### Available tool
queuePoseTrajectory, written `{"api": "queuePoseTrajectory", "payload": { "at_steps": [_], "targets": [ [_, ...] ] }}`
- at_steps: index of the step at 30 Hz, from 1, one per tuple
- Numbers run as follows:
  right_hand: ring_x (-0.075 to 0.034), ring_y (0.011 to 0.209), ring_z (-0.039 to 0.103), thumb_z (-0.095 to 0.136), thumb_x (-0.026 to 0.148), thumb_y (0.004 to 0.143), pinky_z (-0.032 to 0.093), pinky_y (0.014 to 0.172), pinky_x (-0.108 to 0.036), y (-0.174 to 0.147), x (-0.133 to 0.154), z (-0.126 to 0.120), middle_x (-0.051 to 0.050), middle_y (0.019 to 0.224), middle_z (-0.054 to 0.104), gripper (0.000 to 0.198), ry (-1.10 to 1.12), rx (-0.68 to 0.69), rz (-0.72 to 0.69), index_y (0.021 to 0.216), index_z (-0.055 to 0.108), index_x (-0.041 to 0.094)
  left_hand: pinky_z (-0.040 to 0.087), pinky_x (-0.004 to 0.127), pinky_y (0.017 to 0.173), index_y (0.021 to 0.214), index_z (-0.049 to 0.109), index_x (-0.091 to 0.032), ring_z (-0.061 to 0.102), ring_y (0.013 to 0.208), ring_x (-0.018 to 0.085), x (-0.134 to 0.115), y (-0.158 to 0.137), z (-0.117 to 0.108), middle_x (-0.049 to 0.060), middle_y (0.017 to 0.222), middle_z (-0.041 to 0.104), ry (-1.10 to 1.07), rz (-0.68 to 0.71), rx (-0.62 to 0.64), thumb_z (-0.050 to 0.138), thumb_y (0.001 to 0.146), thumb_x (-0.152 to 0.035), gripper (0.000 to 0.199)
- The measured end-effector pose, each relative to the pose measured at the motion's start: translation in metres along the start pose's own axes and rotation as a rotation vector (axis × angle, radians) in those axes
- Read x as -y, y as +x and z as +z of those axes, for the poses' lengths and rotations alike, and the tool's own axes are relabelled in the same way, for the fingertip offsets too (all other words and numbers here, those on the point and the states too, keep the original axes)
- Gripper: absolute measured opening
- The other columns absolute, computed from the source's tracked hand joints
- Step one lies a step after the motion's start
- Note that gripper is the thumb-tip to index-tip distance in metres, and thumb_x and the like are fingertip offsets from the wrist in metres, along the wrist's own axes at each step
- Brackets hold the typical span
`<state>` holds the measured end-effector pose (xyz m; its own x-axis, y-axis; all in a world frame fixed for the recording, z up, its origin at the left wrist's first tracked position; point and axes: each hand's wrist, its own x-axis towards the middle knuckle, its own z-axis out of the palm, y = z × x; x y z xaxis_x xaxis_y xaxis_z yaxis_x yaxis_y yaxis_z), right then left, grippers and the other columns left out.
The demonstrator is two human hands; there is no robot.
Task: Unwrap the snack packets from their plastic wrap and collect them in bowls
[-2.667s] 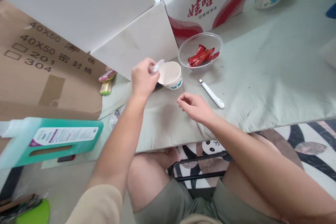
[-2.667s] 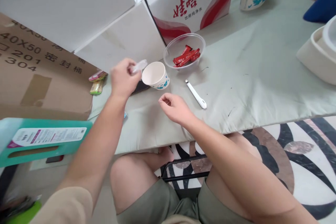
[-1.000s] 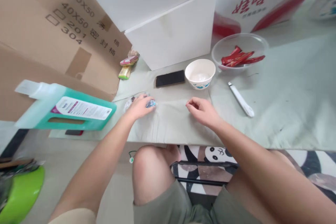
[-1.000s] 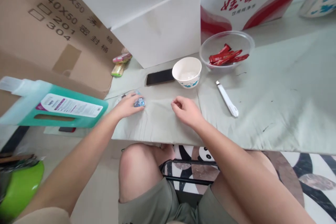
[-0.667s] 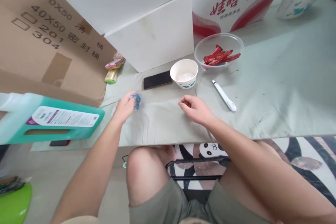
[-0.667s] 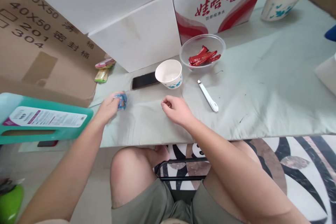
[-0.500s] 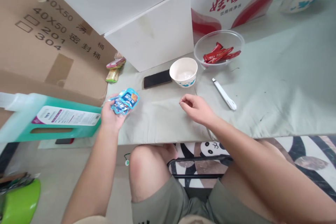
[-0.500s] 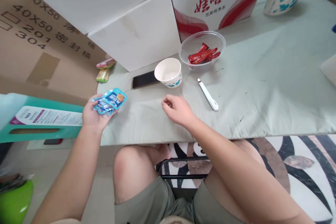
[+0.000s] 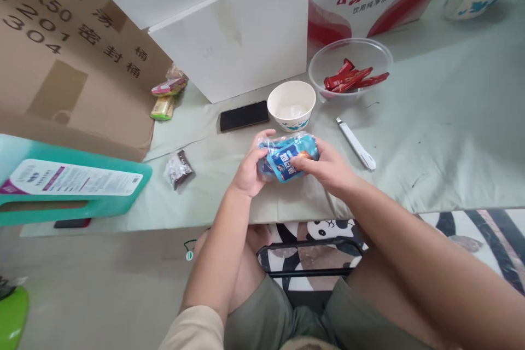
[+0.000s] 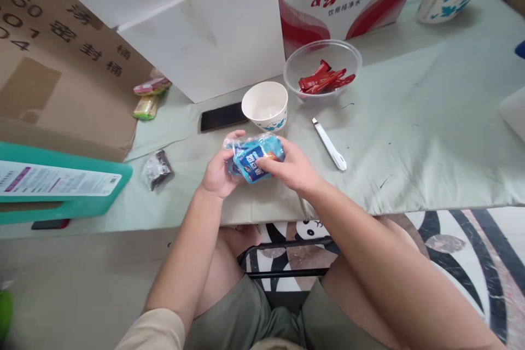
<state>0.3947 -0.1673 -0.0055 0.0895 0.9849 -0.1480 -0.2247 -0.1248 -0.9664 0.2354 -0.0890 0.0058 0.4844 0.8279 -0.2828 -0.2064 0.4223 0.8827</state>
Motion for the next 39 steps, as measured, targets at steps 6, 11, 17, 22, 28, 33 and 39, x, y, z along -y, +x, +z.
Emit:
{"api": "queuePoseTrajectory", "payload": {
  "at_steps": [6, 11, 17, 22, 28, 33, 39],
  "targets": [
    [-0.023, 0.086, 0.064, 0.069, 0.037, 0.081, 0.053, 0.083, -0.042, -0.005, 0.001, 0.001, -0.004, 0.091, 0.066, 0.025, -0.397, -0.378, -0.265, 0.098, 0.056, 0.024, 0.049, 0.023, 0.069, 0.09, 0.056, -0.024, 0.066, 0.081, 0.013, -0.002, -0.019, -0.018, -0.001, 0.085, 0.065, -0.05, 0.2, -0.465, 0.067, 0.077, -0.037, 0.021],
    [-0.028, 0.102, 0.065, 0.058, 0.026, 0.088, 0.05, 0.094, -0.047, -0.009, -0.014, 0.023, -0.009, 0.107, 0.071, 0.009, -0.799, -0.287, -0.619, 0.097, 0.059, 0.027, 0.056, 0.033, 0.079, 0.105, 0.064, -0.023, 0.07, 0.093, 0.021, 0.009, -0.039, -0.004, 0.004, 0.1, 0.071, -0.215, -0.156, 0.092, 0.081, 0.066, -0.06, 0.056],
    [-0.031, 0.128, 0.055, 0.059, 0.023, 0.087, 0.043, 0.11, -0.051, -0.018, -0.018, 0.035, -0.009, 0.13, 0.067, 0.019, -0.875, 0.057, -0.756, 0.105, 0.066, 0.025, 0.051, 0.023, 0.062, 0.093, 0.068, -0.019, 0.065, 0.069, 0.011, 0.018, -0.027, -0.013, -0.001, 0.081, 0.07, -0.205, -0.125, 0.026, 0.086, 0.066, -0.031, 0.035],
    [-0.027, 0.117, 0.062, 0.062, 0.036, 0.089, 0.049, 0.102, -0.047, -0.009, -0.009, -0.002, -0.009, 0.123, 0.068, 0.025, -0.51, -0.234, -0.447, 0.111, 0.063, 0.026, 0.057, 0.031, 0.065, 0.099, 0.07, -0.019, 0.071, 0.069, 0.019, 0.01, -0.03, -0.03, 0.003, 0.082, 0.075, -0.136, -0.187, 0.139, 0.086, 0.065, -0.028, 0.039],
    [-0.028, 0.123, 0.062, 0.066, 0.057, 0.083, 0.053, 0.1, -0.045, 0.003, -0.02, -0.013, -0.009, 0.133, 0.067, 0.059, -0.028, 0.179, -0.062, 0.132, 0.059, 0.026, 0.057, 0.032, 0.072, 0.108, 0.068, -0.022, 0.073, 0.08, 0.022, 0.018, -0.026, -0.028, 0.005, 0.092, 0.076, -0.055, -0.279, 0.269, 0.09, 0.062, -0.025, 0.052],
    [-0.026, 0.125, 0.062, 0.064, 0.047, 0.088, 0.048, 0.108, -0.046, 0.006, -0.018, -0.004, -0.006, 0.134, 0.068, 0.044, -0.214, 0.08, -0.212, 0.127, 0.066, 0.028, 0.055, 0.032, 0.084, 0.123, 0.065, -0.029, 0.071, 0.097, 0.022, 0.031, -0.016, -0.018, 0.004, 0.109, 0.074, 0.011, -0.246, 0.223, 0.09, 0.067, -0.024, 0.062],
    [-0.03, 0.133, 0.055, 0.063, 0.034, 0.091, 0.039, 0.116, -0.056, 0.007, -0.023, -0.001, -0.006, 0.137, 0.065, 0.018, -0.674, -0.078, -0.618, 0.102, 0.077, 0.031, 0.053, 0.029, 0.093, 0.141, 0.052, -0.042, 0.064, 0.114, 0.019, 0.035, -0.016, -0.009, 0.0, 0.131, 0.065, 0.02, -0.07, 0.102, 0.09, 0.065, -0.021, 0.088]
  ]
}}
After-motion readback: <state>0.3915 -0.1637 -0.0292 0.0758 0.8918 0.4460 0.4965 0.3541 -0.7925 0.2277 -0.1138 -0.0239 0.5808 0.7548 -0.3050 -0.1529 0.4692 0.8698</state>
